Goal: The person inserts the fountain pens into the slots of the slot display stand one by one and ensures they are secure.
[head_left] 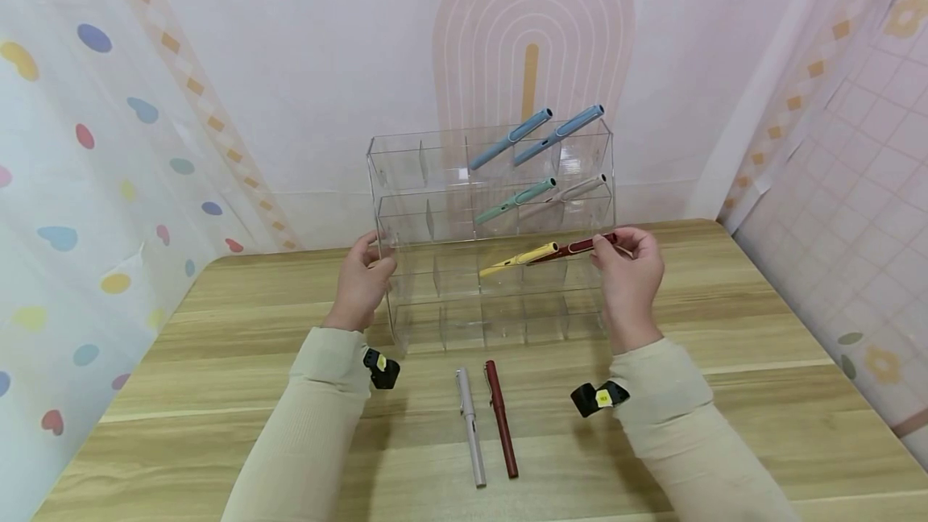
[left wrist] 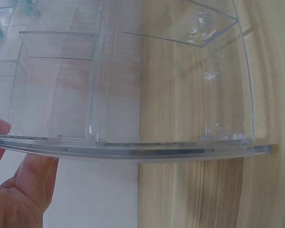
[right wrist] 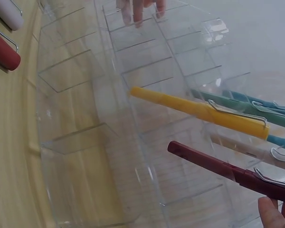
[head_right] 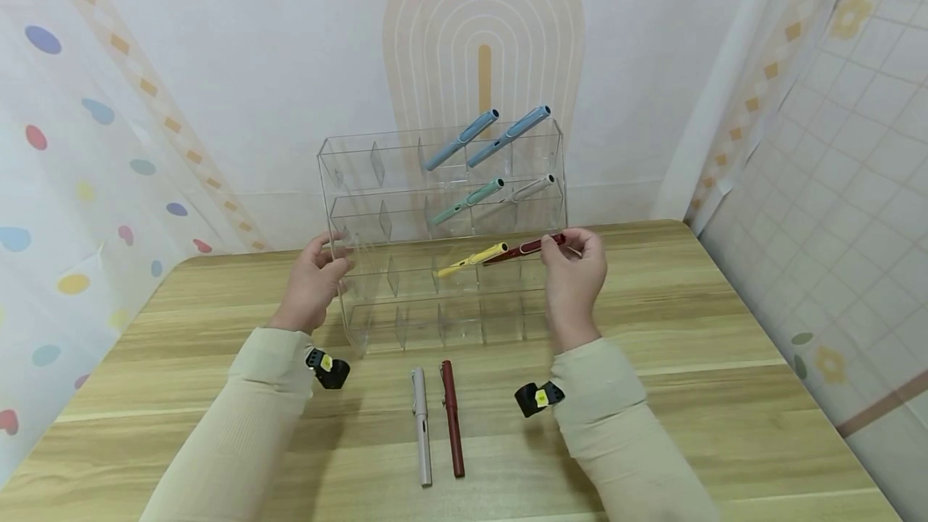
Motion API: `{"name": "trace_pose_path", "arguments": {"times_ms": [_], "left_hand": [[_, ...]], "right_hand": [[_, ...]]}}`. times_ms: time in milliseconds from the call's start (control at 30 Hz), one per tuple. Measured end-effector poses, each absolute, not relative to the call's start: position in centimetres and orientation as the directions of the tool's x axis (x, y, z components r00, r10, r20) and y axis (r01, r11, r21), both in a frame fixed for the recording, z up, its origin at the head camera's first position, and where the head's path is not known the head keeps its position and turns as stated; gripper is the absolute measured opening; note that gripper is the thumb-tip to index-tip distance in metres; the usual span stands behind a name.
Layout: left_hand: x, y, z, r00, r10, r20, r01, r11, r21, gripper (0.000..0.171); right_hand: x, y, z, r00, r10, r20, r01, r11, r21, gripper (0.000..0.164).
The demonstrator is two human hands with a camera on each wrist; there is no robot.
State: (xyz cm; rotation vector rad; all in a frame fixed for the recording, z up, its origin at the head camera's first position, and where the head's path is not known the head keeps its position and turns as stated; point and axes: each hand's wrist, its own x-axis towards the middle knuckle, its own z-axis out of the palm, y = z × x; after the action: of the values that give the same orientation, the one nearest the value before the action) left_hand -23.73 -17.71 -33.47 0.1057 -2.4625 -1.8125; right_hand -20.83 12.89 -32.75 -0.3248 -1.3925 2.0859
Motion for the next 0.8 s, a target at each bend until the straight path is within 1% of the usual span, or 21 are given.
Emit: {"name": "trace_pose_path", "arguments": {"times_ms": [267,800], "left_hand": [[-23.45,-17.55,-33.2,-0.994,-0.104,0.012,-0.02,0.297,0.955,0.06],[-23.5,-17.61,-33.2,-0.994,-0.113,0.013,-0.023,0.311,0.95,0.059]], "right_hand": [[-20.74,12.49,-33.18,-0.802,0.584,0.121,-0.326,-0.259,-0.909,0.024],[-20.92,12.25,-33.64,-0.806,0.58,0.119,-0.301,-0.228,-0.926,0.022]]}}
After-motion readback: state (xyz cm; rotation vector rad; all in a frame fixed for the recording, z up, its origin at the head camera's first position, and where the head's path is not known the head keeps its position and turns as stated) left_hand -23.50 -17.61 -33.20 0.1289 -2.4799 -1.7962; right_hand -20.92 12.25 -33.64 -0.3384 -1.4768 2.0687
